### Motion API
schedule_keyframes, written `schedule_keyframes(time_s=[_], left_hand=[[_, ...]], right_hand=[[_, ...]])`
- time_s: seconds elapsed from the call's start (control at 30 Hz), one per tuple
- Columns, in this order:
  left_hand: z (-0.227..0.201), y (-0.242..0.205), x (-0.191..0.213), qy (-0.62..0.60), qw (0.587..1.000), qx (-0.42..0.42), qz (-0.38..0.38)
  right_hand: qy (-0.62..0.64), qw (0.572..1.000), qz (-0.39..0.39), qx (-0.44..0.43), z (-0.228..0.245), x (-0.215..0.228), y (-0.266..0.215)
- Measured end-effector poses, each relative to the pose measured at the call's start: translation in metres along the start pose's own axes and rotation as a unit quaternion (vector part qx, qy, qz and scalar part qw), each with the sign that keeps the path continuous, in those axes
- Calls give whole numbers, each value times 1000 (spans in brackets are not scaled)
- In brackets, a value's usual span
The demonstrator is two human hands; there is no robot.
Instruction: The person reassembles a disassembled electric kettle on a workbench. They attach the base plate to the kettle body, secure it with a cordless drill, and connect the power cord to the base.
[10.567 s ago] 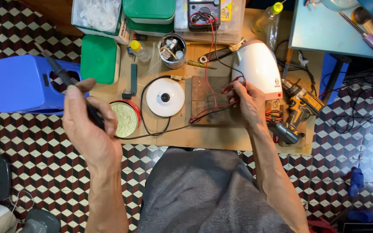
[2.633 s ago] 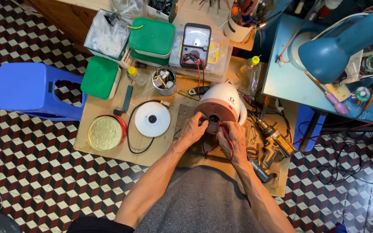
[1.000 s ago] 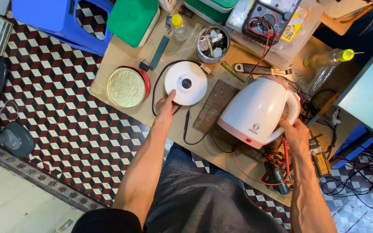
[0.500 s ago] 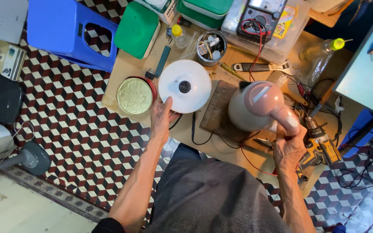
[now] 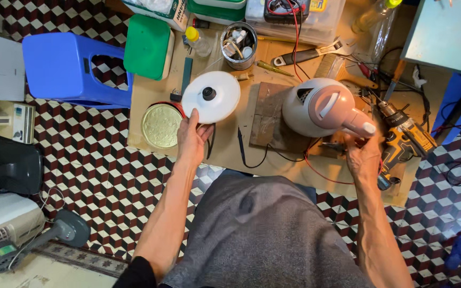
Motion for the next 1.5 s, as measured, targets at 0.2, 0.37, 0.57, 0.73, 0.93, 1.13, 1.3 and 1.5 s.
schedule_keyframes(time_s=[0.2, 0.37, 0.57, 0.73, 0.93, 1.13, 1.3, 1.5], left_hand=[[33, 11, -1, -163, 983, 88, 7], [47, 8, -5, -198, 975, 99, -21], [35, -7, -24, -108, 994, 28, -12], [30, -17, -43, -41, 997, 11, 67], [22, -33, -70, -106, 985, 42, 128], [3, -40, -76, -49, 992, 2, 113], [-49, 9, -64, -114, 985, -86, 96], [-237, 51, -18, -142, 968, -193, 77]], right_hand=[[39, 959, -51, -276, 35, 0, -77], [166, 948, 234, -139, 140, -126, -60], [289, 899, 312, -104, 212, -213, -26], [224, 916, 321, -91, 219, -195, -17], [180, 916, 337, -120, 217, -183, -14], [194, 920, 317, -126, 228, -177, -12], [304, 885, 332, -119, 261, -157, -33], [245, 886, 395, -13, 315, -81, -58]])
Point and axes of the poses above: each hand's wrist, its own y-axis towards the middle knuckle, its own x-axis out of the back of the hand, z = x × y, the point moved 8 cm from there along y, towards the middle knuckle, and after that the axes turned 5 degrees about z, right-handed, at the moved point
